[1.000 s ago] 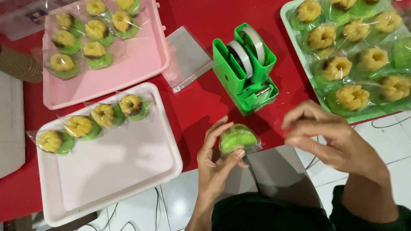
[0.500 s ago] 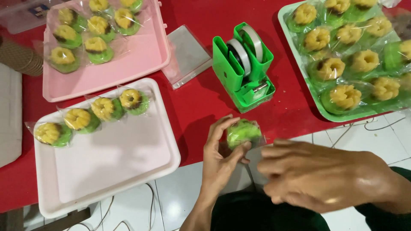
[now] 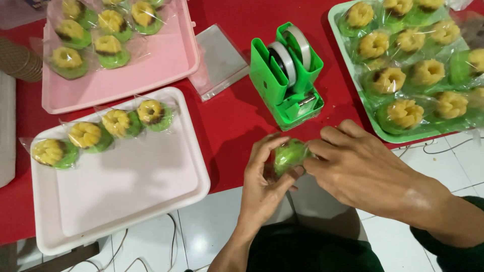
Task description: Bagging and sealing individual small cakes using plastic bags and a tape dispenser.
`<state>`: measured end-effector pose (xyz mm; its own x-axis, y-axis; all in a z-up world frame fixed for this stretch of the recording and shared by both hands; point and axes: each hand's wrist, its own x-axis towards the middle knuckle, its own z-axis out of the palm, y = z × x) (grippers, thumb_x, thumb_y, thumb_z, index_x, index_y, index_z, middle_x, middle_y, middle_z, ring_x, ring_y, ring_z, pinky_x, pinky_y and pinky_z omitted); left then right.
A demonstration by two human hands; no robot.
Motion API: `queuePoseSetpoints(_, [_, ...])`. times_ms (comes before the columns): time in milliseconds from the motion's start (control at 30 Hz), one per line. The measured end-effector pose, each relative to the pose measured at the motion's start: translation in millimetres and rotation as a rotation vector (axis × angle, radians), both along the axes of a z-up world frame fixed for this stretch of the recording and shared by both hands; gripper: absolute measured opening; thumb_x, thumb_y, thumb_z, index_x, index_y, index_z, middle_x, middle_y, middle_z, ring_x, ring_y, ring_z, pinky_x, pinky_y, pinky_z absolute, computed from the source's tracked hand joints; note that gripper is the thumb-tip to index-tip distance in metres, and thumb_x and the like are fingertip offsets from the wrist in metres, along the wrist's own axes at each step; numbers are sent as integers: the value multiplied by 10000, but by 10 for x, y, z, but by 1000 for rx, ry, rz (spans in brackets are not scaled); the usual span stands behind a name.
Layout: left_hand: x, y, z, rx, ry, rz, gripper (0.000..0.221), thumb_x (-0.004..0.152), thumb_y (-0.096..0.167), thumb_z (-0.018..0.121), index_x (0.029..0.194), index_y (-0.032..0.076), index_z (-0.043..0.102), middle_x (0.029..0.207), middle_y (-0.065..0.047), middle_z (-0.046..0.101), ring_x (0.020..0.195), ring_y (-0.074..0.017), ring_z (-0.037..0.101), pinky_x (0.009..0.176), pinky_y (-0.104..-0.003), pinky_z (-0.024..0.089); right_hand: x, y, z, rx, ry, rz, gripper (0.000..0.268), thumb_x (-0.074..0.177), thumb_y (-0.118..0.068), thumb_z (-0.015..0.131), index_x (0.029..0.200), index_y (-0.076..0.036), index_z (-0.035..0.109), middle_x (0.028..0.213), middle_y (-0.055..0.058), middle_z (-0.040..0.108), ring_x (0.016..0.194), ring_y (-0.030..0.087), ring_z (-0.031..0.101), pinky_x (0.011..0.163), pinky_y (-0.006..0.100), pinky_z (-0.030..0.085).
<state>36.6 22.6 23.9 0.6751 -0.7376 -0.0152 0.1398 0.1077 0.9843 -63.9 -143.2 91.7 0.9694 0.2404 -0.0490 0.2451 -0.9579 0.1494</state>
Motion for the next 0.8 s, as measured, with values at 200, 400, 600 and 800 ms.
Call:
queuePoseSetpoints(200, [9,1,54,16,13,-4,507,828,146,765,1314,156,619,1389,-78,484,984,-187,682,526,-264,649,24,-12,28,17,-56,8,206,972,-185,627,767,-184,635,740,-5,588,739,246,508,738,435,416])
queuePoseSetpoints(400, [9,-16,66,-12,27,5,496,830,105,759,1304,160,626,1377,-78,492,1015,-179,672,578,-272,675,-20,-7,42,-2,-110,5,170,910,-214,654,755,-183,591,748,-18,588,747,252,510,751,433,432])
queuePoseSetpoints(600, [23,-72,94,-27,103,57,462,828,97,734,1276,122,620,1330,-96,539,933,-239,719,563,-305,687,-121,84,77,54,-88,99,144,928,-173,649,791,-156,606,821,24,539,765,258,491,708,444,427])
queuePoseSetpoints(800, [-41,-127,24,-67,-23,120,447,830,67,760,1258,132,647,1273,-70,580,1219,-201,620,892,-284,582,-197,285,-67,-21,-121,214,113,893,-19,609,807,-91,620,892,153,616,845,342,563,772,475,502])
